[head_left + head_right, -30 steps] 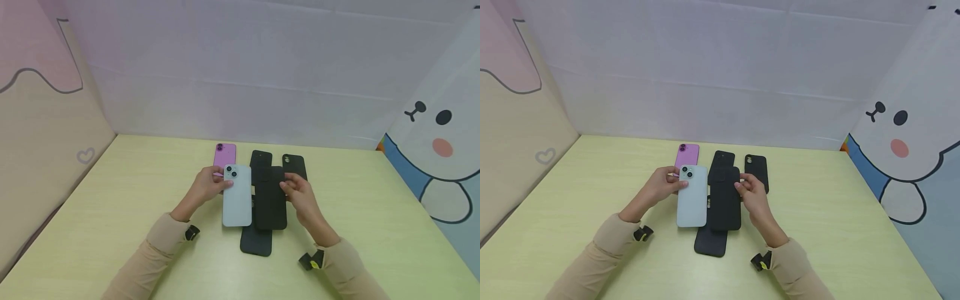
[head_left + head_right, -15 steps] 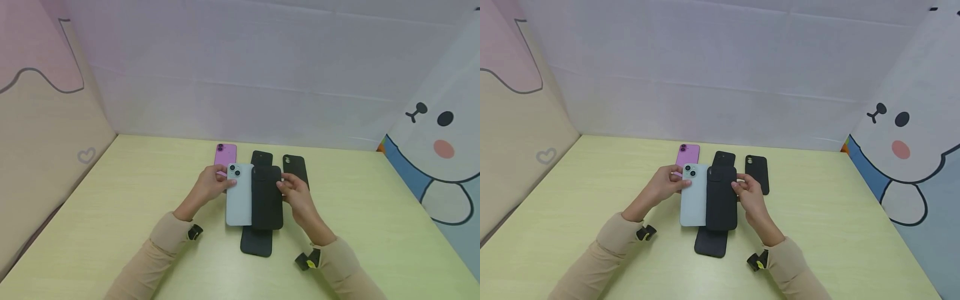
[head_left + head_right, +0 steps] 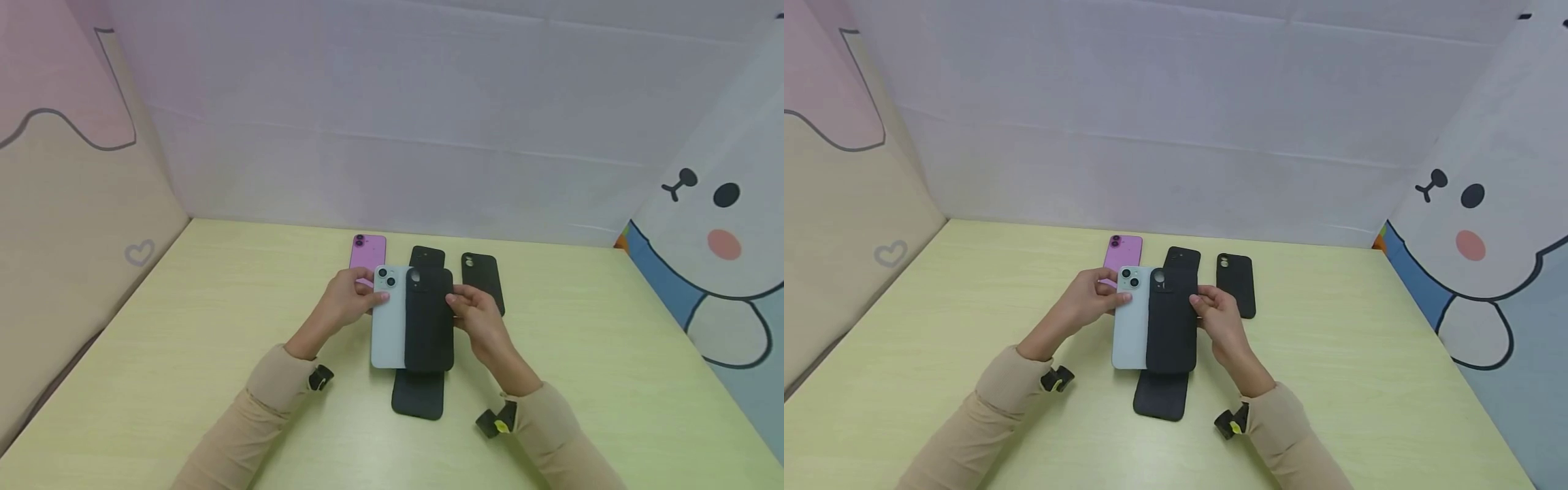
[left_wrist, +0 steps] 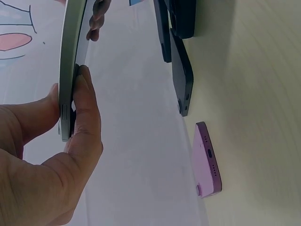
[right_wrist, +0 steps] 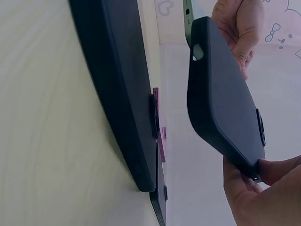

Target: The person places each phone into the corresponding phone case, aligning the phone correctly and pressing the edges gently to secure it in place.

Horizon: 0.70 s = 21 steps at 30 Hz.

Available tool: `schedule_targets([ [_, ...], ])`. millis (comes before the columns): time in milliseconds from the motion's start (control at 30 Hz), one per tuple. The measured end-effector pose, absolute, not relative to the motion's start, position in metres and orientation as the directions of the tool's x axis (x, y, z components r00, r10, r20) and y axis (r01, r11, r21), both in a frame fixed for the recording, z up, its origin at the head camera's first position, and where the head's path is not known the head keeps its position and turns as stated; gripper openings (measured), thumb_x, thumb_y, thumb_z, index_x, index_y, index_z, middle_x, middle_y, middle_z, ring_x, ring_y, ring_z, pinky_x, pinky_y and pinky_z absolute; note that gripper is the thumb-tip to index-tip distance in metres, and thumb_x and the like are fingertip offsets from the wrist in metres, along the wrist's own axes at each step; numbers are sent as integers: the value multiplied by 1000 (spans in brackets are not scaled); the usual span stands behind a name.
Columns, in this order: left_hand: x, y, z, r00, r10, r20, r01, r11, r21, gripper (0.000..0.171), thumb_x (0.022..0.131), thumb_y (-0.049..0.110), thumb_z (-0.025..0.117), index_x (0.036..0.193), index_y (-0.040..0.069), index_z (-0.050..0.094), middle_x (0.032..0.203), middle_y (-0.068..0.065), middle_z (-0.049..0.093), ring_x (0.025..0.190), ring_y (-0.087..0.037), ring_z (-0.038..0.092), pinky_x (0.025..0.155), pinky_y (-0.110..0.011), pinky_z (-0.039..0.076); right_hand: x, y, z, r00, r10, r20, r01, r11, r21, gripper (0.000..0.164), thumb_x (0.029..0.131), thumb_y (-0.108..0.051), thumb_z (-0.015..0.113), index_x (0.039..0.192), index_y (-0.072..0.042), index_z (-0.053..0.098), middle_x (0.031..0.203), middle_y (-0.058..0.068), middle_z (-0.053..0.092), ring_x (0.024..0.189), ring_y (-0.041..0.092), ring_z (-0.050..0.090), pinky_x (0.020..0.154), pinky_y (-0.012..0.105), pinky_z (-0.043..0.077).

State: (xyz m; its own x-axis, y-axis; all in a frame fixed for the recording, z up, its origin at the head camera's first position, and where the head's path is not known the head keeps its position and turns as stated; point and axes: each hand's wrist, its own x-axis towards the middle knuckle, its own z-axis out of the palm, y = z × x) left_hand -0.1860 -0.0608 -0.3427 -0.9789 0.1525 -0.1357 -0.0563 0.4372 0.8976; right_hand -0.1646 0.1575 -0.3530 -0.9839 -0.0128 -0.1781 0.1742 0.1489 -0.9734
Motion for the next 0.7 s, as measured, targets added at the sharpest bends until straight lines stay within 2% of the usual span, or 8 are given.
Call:
schedule_targets([
  [167, -185, -59, -342, -978, 162, -133, -51, 433, 900, 30, 81, 13, 69, 106, 1, 55, 94, -15, 68, 70, -18, 67, 74, -34, 53, -165, 155, -354, -982, -24, -188, 184, 133, -974, 37, 95, -8, 45, 130, 5, 41, 123, 23, 54, 102, 19, 59, 89, 38, 48],
  [400, -185, -57, -340, -978, 154, -143, -61, 442, 895, 30, 82, 14, 68, 106, 2, 55, 95, -14, 68, 71, -19, 67, 75, -35, 53, -166, 152, -355, -980, -53, -192, 187, 79, -979, 36, 95, -6, 45, 129, 6, 42, 118, 21, 56, 93, 13, 61, 82, 31, 50],
  [533, -185, -56, -340, -978, 152, -143, -63, 439, 896, 30, 82, 14, 68, 107, 3, 55, 96, -14, 68, 72, -19, 67, 76, -36, 53, -167, 151, -355, -974, -81, -210, 207, 51, -977, 41, 95, -6, 43, 134, 6, 36, 126, 24, 50, 106, 23, 57, 93, 41, 45],
  [700, -184, -56, -338, -976, 171, -133, -51, 416, 908, 30, 82, 13, 68, 106, 2, 55, 94, -15, 68, 72, -19, 67, 75, -35, 54, -167, 149, -353, -970, -90, -225, 221, 53, -974, 44, 95, -5, 42, 136, 6, 32, 130, 25, 47, 110, 24, 53, 97, 45, 40],
])
